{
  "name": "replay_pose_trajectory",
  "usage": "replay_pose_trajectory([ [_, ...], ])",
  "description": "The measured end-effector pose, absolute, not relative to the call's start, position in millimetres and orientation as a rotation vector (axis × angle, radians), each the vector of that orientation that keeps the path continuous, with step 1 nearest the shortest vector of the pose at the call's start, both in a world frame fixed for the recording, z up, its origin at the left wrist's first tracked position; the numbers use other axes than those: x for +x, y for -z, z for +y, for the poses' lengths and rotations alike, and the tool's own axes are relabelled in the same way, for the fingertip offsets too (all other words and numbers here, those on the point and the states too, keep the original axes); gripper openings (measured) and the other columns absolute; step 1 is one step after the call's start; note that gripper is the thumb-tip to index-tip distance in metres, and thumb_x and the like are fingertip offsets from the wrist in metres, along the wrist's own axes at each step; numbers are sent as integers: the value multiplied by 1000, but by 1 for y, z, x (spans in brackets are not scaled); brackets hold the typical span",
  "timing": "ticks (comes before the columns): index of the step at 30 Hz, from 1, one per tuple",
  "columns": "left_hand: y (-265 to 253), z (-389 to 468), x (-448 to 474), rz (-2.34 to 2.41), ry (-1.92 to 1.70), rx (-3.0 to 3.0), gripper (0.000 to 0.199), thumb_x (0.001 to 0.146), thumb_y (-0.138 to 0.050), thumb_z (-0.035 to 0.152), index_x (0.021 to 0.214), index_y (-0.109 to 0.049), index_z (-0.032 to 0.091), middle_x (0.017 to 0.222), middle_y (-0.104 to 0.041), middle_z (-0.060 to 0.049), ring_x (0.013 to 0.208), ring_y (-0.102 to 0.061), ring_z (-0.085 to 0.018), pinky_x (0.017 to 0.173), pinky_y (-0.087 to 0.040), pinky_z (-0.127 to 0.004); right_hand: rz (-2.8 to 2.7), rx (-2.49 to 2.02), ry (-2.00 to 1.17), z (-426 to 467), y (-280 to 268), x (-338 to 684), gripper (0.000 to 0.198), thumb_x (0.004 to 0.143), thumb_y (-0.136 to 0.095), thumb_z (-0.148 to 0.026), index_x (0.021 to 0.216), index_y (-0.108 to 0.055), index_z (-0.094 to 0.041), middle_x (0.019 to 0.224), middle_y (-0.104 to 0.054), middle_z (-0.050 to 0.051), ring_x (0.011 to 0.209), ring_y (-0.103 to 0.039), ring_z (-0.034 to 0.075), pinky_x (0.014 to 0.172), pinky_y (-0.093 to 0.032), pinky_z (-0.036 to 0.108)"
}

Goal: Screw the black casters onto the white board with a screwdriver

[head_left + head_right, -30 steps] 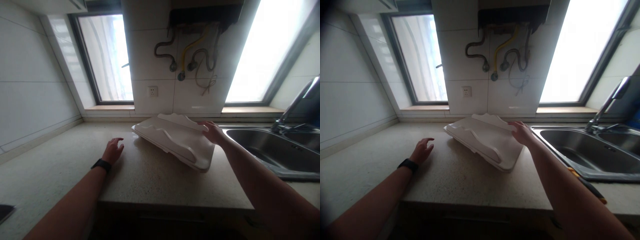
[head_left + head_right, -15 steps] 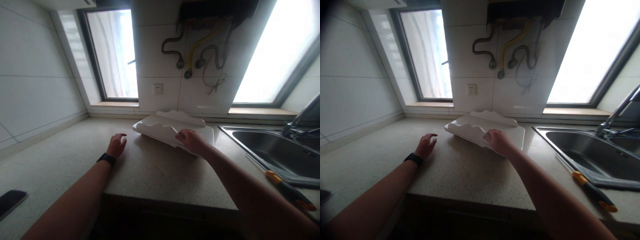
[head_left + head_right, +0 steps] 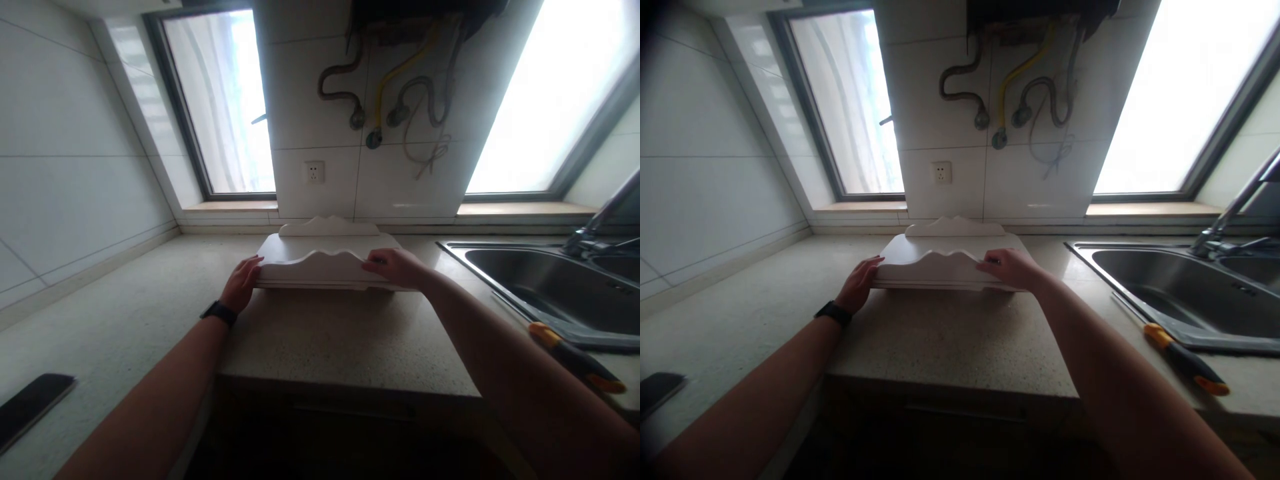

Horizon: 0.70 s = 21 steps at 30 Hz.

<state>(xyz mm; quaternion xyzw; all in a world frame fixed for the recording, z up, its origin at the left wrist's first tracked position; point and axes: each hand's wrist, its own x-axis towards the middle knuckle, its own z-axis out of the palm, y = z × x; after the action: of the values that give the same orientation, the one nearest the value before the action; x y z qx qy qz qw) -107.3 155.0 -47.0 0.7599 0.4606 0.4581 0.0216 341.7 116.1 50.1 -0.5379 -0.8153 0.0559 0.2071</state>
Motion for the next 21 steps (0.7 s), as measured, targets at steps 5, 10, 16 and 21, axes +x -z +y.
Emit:
replay_pose_trajectory([
  [5,50,157,-104,1379,-1458,2324,56,109,-28,55,142,-58,21,149,-57,-13,144,-48,-28,122,-36,-52,-2260,-1515,-282,122,-52,352,57,87,-53,-77,81,-67,-22,67,-55,-1,65,-46,14,62,-29,30],
  [10,53,158,-103,1332,-1481,2293,58,109,-24,54,138,-61,20,144,-61,-12,139,-53,-27,121,-38,-50,-2244,-1554,-385,121,-51,374,59,84,-55,-79,78,-65,-21,66,-52,-2,63,-43,13,60,-30,29],
  [16,61,166,-108,1379,-1526,2176,63,109,-20,55,138,-61,17,142,-63,-15,136,-56,-28,118,-42,-53,-2197,-1613,-422,106,-52,401,58,81,-58,-78,74,-61,-21,65,-47,-3,63,-40,12,59,-31,28],
  [21,61,165,-107,1380,-1472,2162,64,108,-21,57,135,-64,17,141,-64,-14,133,-58,-29,116,-44,-53,-2171,-1670,-387,90,-54,412,59,82,-57,-80,74,-61,-21,65,-49,-2,62,-41,13,59,-31,29],
])
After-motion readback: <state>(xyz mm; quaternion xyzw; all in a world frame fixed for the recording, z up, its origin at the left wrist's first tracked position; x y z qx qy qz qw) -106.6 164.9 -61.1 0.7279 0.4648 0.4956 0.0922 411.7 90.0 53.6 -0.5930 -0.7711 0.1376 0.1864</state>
